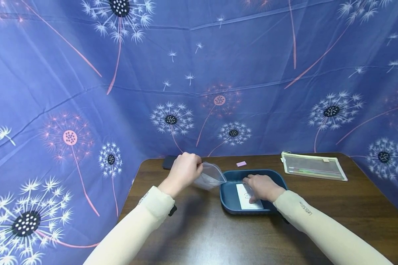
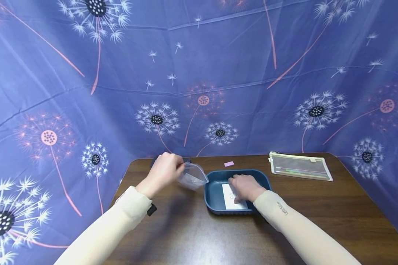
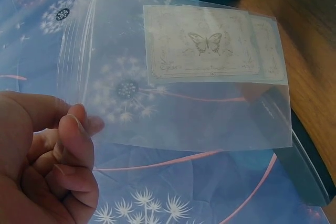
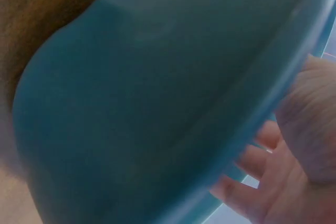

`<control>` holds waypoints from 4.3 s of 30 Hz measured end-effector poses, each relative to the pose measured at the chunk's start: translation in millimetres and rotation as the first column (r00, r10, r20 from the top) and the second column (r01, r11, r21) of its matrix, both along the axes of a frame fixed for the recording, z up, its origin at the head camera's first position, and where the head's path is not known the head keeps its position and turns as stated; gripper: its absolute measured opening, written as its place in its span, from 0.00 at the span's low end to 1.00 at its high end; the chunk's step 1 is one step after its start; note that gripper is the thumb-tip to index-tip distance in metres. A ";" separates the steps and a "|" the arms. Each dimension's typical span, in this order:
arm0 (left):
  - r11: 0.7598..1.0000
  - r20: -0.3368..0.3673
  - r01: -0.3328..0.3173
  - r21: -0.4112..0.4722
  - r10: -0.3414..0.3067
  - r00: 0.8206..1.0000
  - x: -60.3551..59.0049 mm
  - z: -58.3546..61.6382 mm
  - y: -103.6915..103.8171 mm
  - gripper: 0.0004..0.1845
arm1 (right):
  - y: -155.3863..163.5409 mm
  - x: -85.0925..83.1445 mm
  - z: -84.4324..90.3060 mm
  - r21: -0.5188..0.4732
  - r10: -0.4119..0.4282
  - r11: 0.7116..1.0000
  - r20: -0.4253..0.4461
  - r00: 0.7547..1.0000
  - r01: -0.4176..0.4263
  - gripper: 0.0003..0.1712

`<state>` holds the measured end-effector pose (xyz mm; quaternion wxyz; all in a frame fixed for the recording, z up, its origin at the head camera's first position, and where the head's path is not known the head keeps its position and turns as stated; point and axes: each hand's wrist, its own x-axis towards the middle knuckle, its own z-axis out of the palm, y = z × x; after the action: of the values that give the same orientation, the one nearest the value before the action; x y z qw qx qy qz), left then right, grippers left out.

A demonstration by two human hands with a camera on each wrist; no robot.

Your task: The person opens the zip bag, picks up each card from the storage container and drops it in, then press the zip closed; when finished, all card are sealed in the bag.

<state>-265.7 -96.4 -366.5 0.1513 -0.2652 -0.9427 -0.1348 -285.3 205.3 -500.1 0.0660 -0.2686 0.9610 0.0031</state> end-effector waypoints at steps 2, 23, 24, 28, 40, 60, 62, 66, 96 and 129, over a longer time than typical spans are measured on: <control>1.000 0.000 0.003 0.000 -0.003 1.000 0.2 0.5 -0.4 0.25 | 0.1 -0.6 0.2 0.004 0.011 1.000 -0.032 0.999 -0.011 0.43; 1.000 -0.015 -0.007 -0.010 0.007 1.000 -0.5 1.1 0.6 0.25 | 12.3 -5.4 30.2 -0.129 0.048 0.989 -0.178 0.983 -0.072 0.04; 1.000 -0.019 -0.008 -0.011 0.008 1.000 -0.6 1.0 0.7 0.25 | 13.0 -5.8 32.4 -0.140 0.050 0.987 -0.167 0.985 -0.074 0.05; 1.000 -0.018 -0.005 -0.006 0.005 1.000 -0.3 0.9 0.8 0.25 | 13.7 -5.1 42.9 -0.187 0.050 0.980 -0.114 0.992 -0.071 0.06; 1.000 -0.005 -0.005 -0.011 0.005 1.000 -0.3 1.8 -0.4 0.26 | 17.5 7.9 76.7 -0.326 -0.008 0.945 -0.100 0.995 -0.026 0.07; 1.000 0.007 -0.012 -0.007 0.012 1.000 -1.2 1.9 -2.6 0.26 | -9.4 26.3 142.7 -0.586 -0.049 0.752 -0.506 0.861 -0.301 0.08; 1.000 0.006 -0.009 -0.006 0.009 1.000 -1.3 1.5 -2.8 0.26 | -16.1 30.6 148.0 -0.607 -0.037 0.725 -0.505 0.862 -0.325 0.08; 1.000 -0.005 -0.001 -0.002 0.001 1.000 -2.1 1.0 -2.4 0.25 | -28.4 37.8 153.6 -0.624 0.002 0.697 -0.491 0.871 -0.353 0.09; 1.000 0.042 -0.013 0.002 0.013 0.999 -0.7 1.0 0.7 0.21 | -73.8 26.0 103.2 -0.517 0.122 0.811 -0.312 0.942 -0.276 0.01; 1.000 -0.014 0.029 0.003 -0.029 0.999 4.3 9.3 9.1 0.25 | -98.2 5.5 96.6 -0.299 0.232 0.891 -0.345 0.909 -0.341 0.05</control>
<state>-261.4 -87.3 -357.2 0.1563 -0.2794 -0.9375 -0.1364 -279.8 107.1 -403.4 -0.1312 -0.4126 0.8935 -0.1189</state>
